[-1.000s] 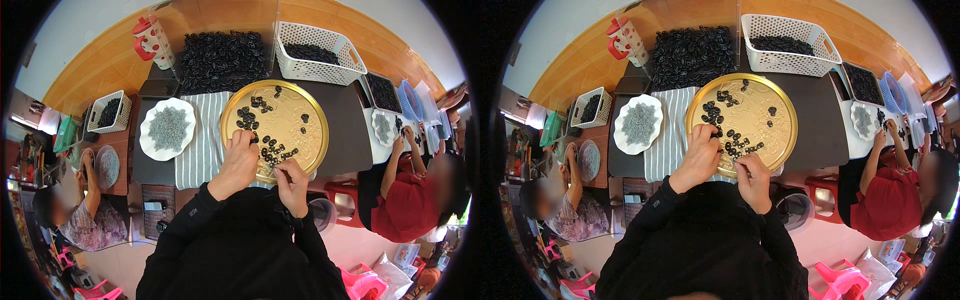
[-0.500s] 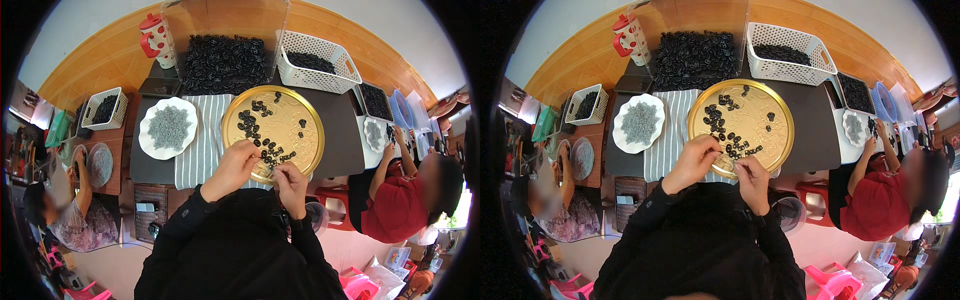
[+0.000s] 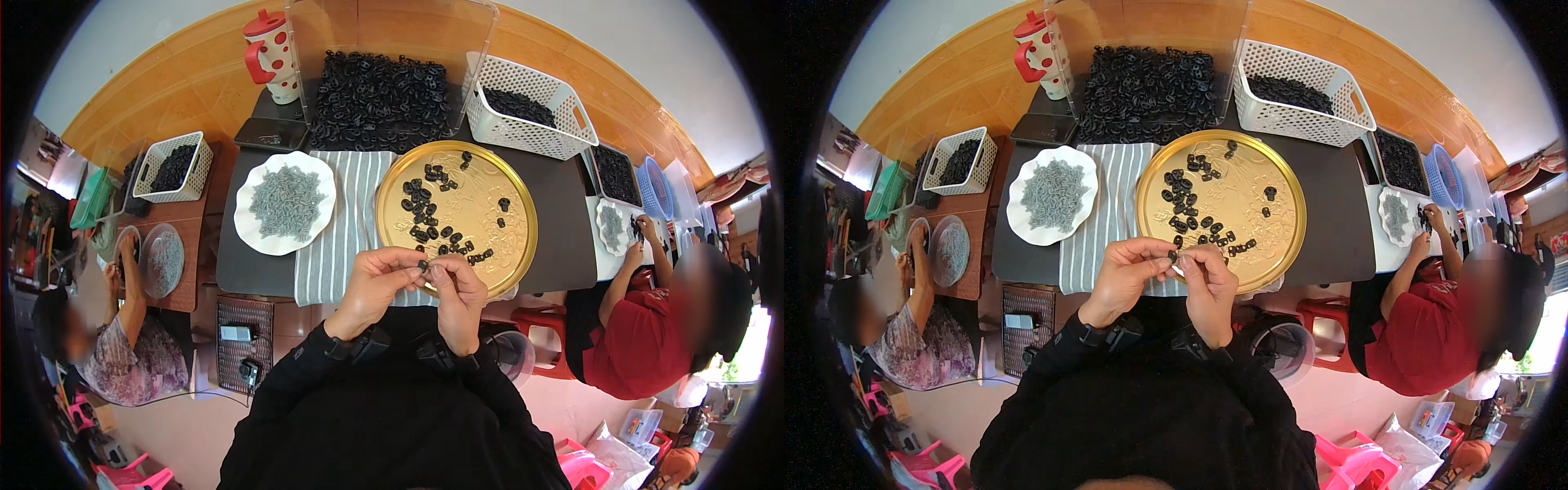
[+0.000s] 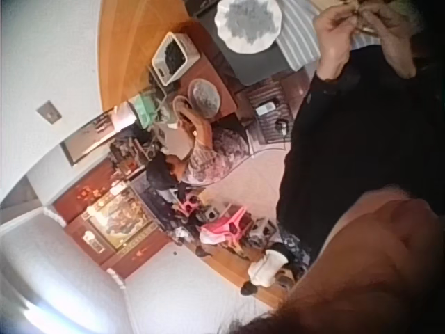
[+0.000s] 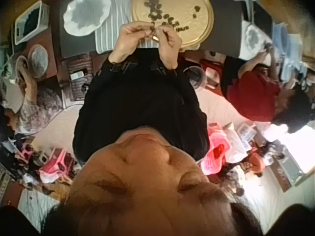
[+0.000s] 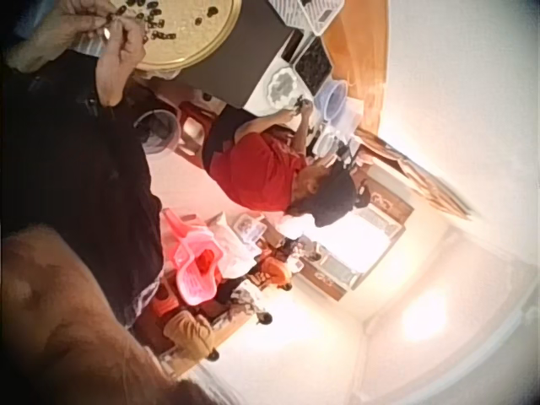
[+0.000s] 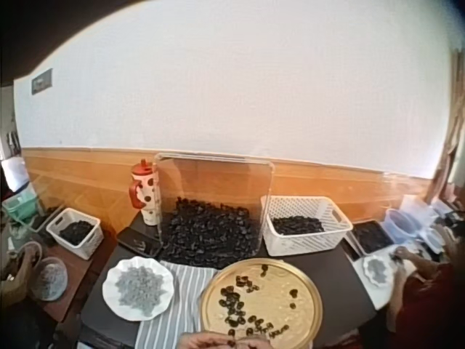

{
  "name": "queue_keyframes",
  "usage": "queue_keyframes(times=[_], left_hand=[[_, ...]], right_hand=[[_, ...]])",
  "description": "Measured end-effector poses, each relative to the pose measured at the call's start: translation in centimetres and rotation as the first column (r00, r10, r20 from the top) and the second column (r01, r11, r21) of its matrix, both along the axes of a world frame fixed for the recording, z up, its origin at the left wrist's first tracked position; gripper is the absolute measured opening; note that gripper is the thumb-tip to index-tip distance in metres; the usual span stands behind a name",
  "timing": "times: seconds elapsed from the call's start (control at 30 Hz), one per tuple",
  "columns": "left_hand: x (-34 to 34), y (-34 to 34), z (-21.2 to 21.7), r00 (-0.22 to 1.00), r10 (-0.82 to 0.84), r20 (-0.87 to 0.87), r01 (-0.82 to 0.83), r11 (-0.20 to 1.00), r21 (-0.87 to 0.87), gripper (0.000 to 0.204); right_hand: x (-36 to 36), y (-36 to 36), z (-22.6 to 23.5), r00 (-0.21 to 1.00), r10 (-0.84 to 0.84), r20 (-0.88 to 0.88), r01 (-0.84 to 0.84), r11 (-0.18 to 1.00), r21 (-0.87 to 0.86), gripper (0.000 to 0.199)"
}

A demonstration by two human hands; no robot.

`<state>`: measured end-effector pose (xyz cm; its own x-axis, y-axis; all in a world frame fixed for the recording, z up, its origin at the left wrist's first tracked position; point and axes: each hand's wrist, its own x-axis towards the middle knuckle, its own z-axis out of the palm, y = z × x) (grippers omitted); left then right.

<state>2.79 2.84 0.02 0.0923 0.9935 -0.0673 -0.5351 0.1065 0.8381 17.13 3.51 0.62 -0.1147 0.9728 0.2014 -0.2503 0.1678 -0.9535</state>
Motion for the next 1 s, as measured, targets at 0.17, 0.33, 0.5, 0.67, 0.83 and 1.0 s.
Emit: queue_keyframes(times=[0.17, 0.33, 0.5, 0.67, 0.83, 1.0], left_hand=[[-0.3, -0.5, -0.2, 0.999, 0.021, 0.031, -0.02, 0.999, -0.027, 0.021], [-0.2, -0.8, 0.1, 0.996, 0.056, 0.066, -0.053, 0.998, -0.041, 0.018], [-0.2, -1.0, 0.1, 0.995, 0.074, 0.064, -0.071, 0.996, -0.045, 0.019], [-0.1, -1.1, 0.2, 0.994, 0.081, 0.073, -0.078, 0.996, -0.042, 0.018], [0.1, -1.3, 0.3, 0.991, 0.113, 0.07, -0.11, 0.993, -0.049, 0.017], [0.5, -1.6, 0.4, 0.987, 0.157, 0.034, -0.156, 0.987, -0.035, 0.016]], right_hand=[[-0.8, -0.1, 0.2, 1.0, -0.01, 0.03, 0.009, 1.0, 0.016, 0.007], [-1.0, -0.4, -0.2, 1.0, -0.009, -0.022, 0.008, 1.0, -0.023, 0.006], [-1.2, -0.5, -0.4, 0.999, -0.026, -0.025, 0.025, 0.999, -0.038, 0.005], [-1.2, -0.4, -0.9, 0.999, -0.033, 0.023, 0.033, 0.999, -0.023, 0.005], [-1.6, -0.6, -0.4, 0.997, -0.064, 0.05, 0.064, 0.998, -0.007, 0.004], [-1.6, -0.2, 0.0, 0.95, -0.172, 0.262, 0.089, 0.949, 0.302, 0.003]])
